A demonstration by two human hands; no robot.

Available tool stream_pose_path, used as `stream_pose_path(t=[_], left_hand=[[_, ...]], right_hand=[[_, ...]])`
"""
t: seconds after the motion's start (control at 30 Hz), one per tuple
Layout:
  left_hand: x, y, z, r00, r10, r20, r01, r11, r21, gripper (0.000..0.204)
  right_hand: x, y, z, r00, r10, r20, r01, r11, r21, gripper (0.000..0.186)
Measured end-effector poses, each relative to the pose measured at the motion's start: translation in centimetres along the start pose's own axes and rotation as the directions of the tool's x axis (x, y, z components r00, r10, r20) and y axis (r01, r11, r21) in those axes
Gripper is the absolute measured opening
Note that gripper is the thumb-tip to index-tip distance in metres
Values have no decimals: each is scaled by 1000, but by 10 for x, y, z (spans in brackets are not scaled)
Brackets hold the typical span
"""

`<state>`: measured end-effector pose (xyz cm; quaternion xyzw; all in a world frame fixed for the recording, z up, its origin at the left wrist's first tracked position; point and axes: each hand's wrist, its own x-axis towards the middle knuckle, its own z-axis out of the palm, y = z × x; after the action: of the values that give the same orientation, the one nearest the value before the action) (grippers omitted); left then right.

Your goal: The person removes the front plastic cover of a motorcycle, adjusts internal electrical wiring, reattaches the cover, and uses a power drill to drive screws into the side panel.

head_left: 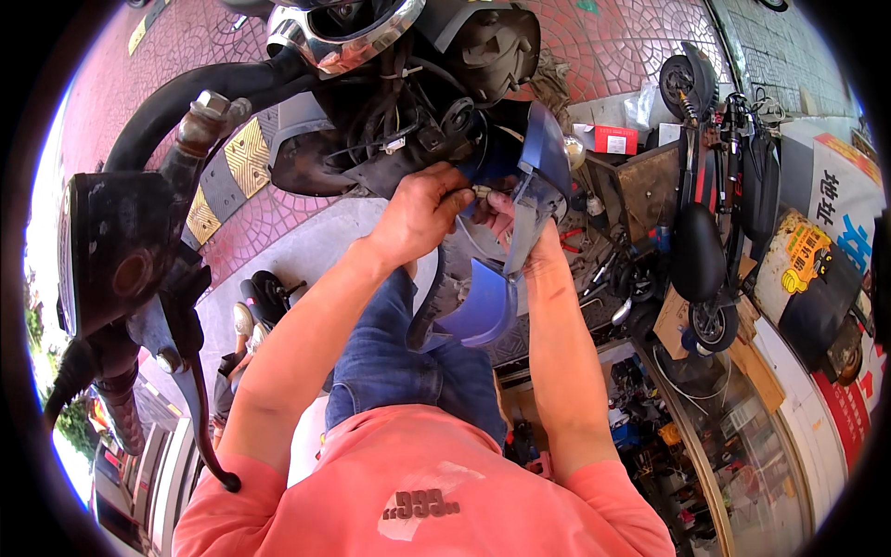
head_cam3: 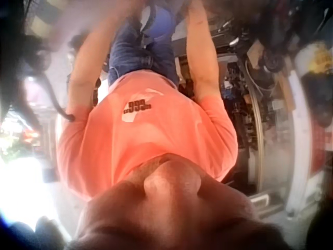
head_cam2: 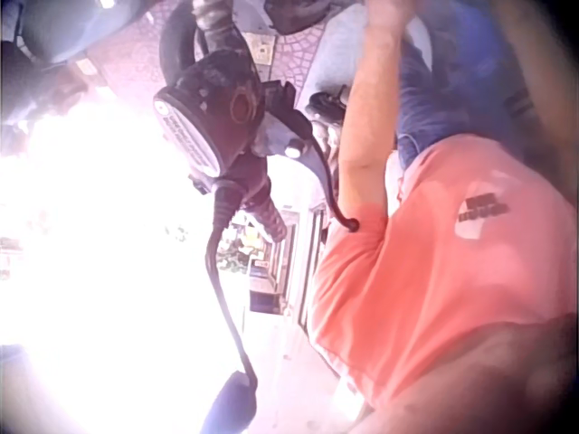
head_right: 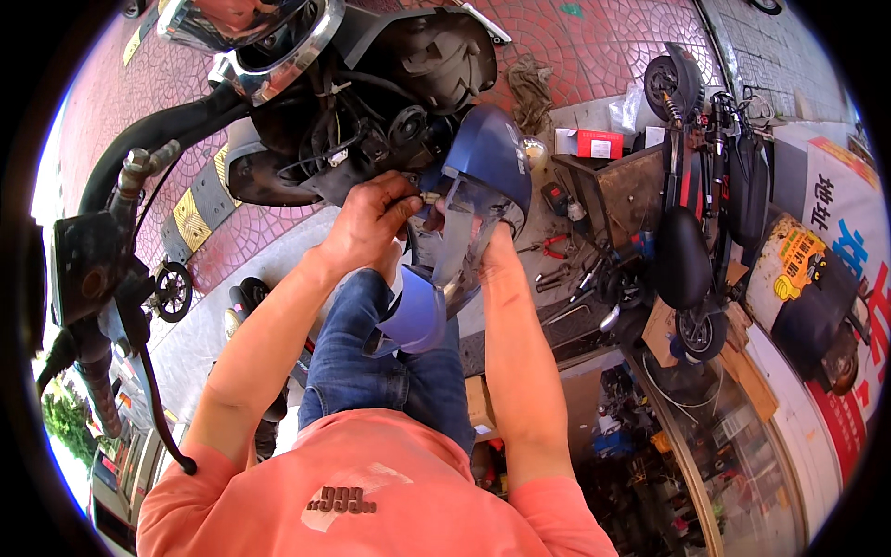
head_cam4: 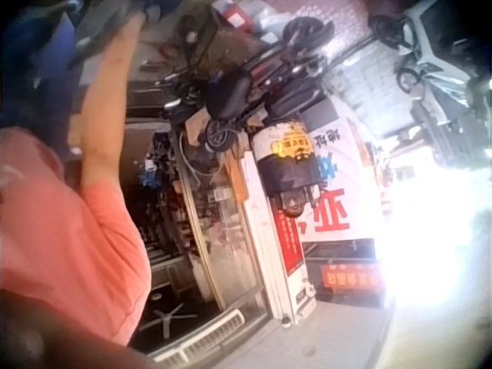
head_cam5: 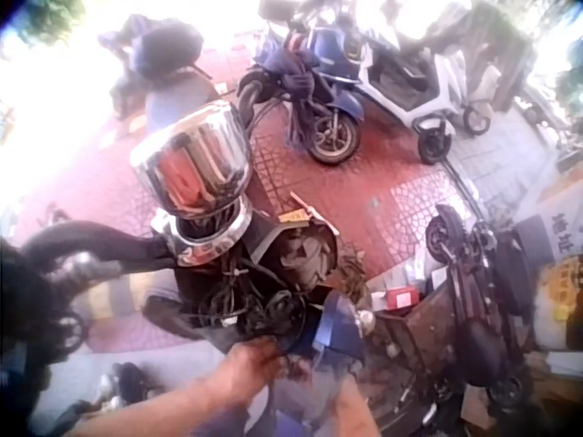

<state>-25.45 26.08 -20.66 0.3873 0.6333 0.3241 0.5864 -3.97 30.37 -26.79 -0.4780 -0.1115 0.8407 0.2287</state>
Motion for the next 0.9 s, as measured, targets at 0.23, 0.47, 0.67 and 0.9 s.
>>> stream_pose_path(t=[0.23,0.47,0.67,0.9], left_hand=[[-47,-6,22,921,-13,-390,-13,998,-65,21],[-38,-24,39,848,-308,430,505,716,-482,28],[-32,-1,59,803,-209,558,543,642,-541,34],[-42,20,45,876,-142,460,470,466,-750,36]], right_hand=[[6,-19,24,951,-120,285,120,993,16,63],[-5,-41,7,967,-2,256,57,976,-208,56],[-14,-33,13,1000,1,-27,-7,974,-228,36],[-9,-21,2,987,155,-32,-157,986,-65,41]])
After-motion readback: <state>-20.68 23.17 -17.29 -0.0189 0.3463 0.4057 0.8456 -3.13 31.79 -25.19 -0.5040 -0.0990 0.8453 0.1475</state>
